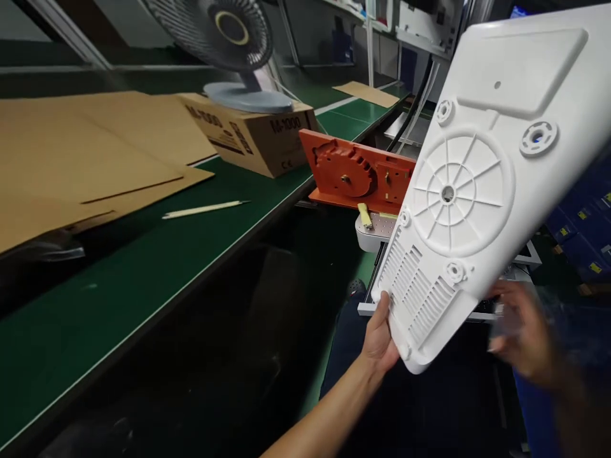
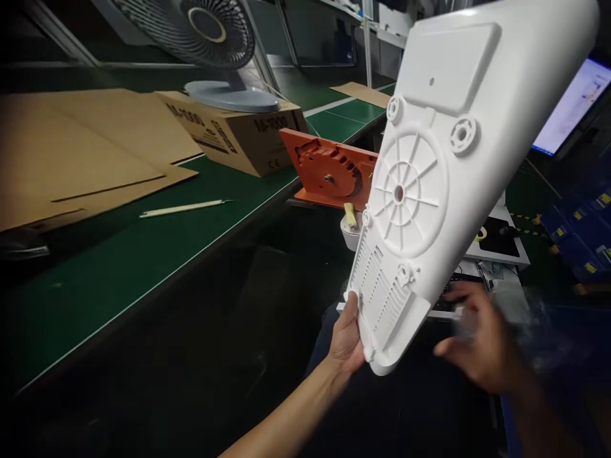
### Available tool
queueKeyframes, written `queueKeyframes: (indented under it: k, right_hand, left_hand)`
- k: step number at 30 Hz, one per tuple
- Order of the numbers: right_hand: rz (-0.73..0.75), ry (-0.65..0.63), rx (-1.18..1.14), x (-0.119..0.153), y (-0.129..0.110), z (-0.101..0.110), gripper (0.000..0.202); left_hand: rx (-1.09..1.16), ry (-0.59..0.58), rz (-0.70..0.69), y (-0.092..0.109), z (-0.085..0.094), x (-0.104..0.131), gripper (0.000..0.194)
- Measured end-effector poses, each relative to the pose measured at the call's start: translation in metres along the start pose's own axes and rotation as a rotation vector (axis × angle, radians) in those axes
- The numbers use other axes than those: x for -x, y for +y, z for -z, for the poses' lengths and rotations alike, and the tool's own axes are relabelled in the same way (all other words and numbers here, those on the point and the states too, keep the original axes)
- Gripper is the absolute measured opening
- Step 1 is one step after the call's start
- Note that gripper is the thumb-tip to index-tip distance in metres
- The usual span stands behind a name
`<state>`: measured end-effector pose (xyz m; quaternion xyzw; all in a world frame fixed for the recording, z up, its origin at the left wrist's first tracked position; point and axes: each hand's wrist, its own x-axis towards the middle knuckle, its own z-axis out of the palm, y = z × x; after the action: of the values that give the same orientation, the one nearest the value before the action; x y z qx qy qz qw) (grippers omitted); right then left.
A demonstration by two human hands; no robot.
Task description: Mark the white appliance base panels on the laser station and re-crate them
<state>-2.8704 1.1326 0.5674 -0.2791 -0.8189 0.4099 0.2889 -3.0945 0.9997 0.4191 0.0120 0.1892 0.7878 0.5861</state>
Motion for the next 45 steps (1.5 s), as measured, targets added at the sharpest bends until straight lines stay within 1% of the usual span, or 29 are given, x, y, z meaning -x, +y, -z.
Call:
queueKeyframes:
  k: [1, 2, 4, 5, 7, 8, 10, 12, 13, 15, 17, 18, 20, 22, 24, 25, 26, 29, 30, 31, 33, 35, 36, 37, 38, 40, 41, 43, 45]
  right_hand:
    - [-0.020, -0.028, -0.075, 0.000, -0.002, -0.021, 0.080]
    - [-0.051, -0.020, -0.157, 0.000, -0.004, -0.043, 0.076]
    - [-0.128, 0.152, -0.273, -0.005, -0.010, -0.077, 0.055]
    - [-0.155, 0.258, -0.289, -0.008, -0.013, -0.087, 0.046]
    - [-0.172, 0.423, -0.240, -0.012, -0.016, -0.091, 0.040]
    - [-0.168, 0.479, -0.182, -0.014, -0.015, -0.086, 0.040]
    - [-0.155, 0.564, -0.003, -0.014, -0.009, -0.064, 0.040]
    - [-0.119, 0.620, 0.250, -0.009, 0.000, -0.033, 0.034]
    - [-0.076, 0.622, 0.387, -0.006, 0.004, -0.017, 0.029]
    - [0.058, 0.575, 0.644, 0.003, 0.011, 0.015, 0.020]
    - [0.224, 0.483, 0.843, 0.012, 0.014, 0.042, 0.023]
    - [0.299, 0.421, 0.913, 0.016, 0.016, 0.052, 0.026]
    - [0.405, 0.283, 0.998, 0.023, 0.019, 0.067, 0.027]
    - [0.459, 0.144, 1.023, 0.027, 0.022, 0.073, 0.027]
    - [0.489, 0.037, 1.012, 0.030, 0.025, 0.071, 0.029]
    - [0.504, -0.013, 0.997, 0.031, 0.026, 0.069, 0.029]
    - [0.520, -0.057, 0.979, 0.031, 0.028, 0.066, 0.030]
    - [0.545, -0.161, 0.933, 0.030, 0.031, 0.055, 0.031]
    - [0.540, -0.182, 0.932, 0.028, 0.031, 0.052, 0.031]
    - [0.527, -0.199, 0.932, 0.026, 0.030, 0.050, 0.032]
    - [0.488, -0.240, 0.910, 0.022, 0.025, 0.052, 0.028]
    - [0.449, -0.277, 0.844, 0.019, 0.017, 0.063, 0.011]
    - [0.446, -0.281, 0.793, 0.018, 0.012, 0.072, 0.009]
    - [0.451, -0.261, 0.741, 0.018, 0.008, 0.082, 0.020]
    - [0.446, -0.207, 0.703, 0.018, 0.006, 0.094, 0.024]
    - [0.369, 0.008, 0.706, 0.022, 0.007, 0.115, 0.013]
    - [0.287, 0.139, 0.743, 0.025, 0.011, 0.123, 0.013]
    - [0.105, 0.338, 0.821, 0.029, 0.025, 0.130, 0.017]
    - [0.034, 0.395, 0.828, 0.029, 0.044, 0.125, 0.014]
  left_hand:
    - [0.008, 0.003, -0.005, -0.007, -0.006, -0.002, 0.070]
    - [0.011, 0.002, -0.012, -0.013, -0.011, -0.003, 0.071]
    - [0.000, -0.004, -0.008, -0.023, -0.022, -0.006, 0.073]
    - [-0.014, 0.001, 0.011, -0.028, -0.028, -0.008, 0.074]
    - [-0.062, 0.031, 0.062, -0.037, -0.037, -0.012, 0.071]
    - [-0.096, 0.053, 0.085, -0.041, -0.040, -0.012, 0.069]
    - [-0.178, 0.103, 0.113, -0.047, -0.041, -0.010, 0.067]
    - [-0.290, 0.151, 0.073, -0.044, -0.039, -0.004, 0.069]
    - [-0.361, 0.164, 0.019, -0.038, -0.037, -0.001, 0.070]
    - [-0.524, 0.141, -0.169, -0.017, -0.036, 0.004, 0.066]
    - [-0.683, 0.080, -0.412, 0.013, -0.038, 0.002, 0.065]
    - [-0.758, 0.045, -0.526, 0.029, -0.040, -0.002, 0.068]
    - [-0.902, -0.020, -0.707, 0.060, -0.043, -0.014, 0.084]
    - [-1.020, -0.089, -0.824, 0.084, -0.043, -0.026, 0.103]
    - [-1.120, -0.139, -0.923, 0.098, -0.040, -0.033, 0.114]
    - [-1.183, -0.153, -0.954, 0.101, -0.037, -0.034, 0.110]
    - [-1.253, -0.157, -0.973, 0.102, -0.033, -0.032, 0.099]
    - [-1.366, -0.146, -0.998, 0.098, -0.021, -0.021, 0.040]
    - [-1.352, -0.154, -1.019, 0.097, -0.016, -0.016, 0.030]
    - [-1.321, -0.168, -1.048, 0.097, -0.012, -0.012, 0.029]
    - [-1.271, -0.204, -1.096, 0.100, -0.003, -0.004, 0.034]
    - [-1.254, -0.217, -1.121, 0.108, 0.005, 0.003, 0.038]
    - [-1.244, -0.209, -1.136, 0.113, 0.010, 0.007, 0.040]
    - [-1.229, -0.194, -1.150, 0.120, 0.014, 0.011, 0.042]
    - [-1.209, -0.172, -1.163, 0.126, 0.019, 0.015, 0.043]
    - [-1.169, -0.110, -1.177, 0.139, 0.030, 0.024, 0.045]
    - [-1.146, -0.070, -1.176, 0.145, 0.036, 0.029, 0.045]
    - [-1.096, 0.021, -1.163, 0.154, 0.046, 0.038, 0.042]
    - [-1.035, 0.105, -1.150, 0.160, 0.055, 0.046, 0.041]
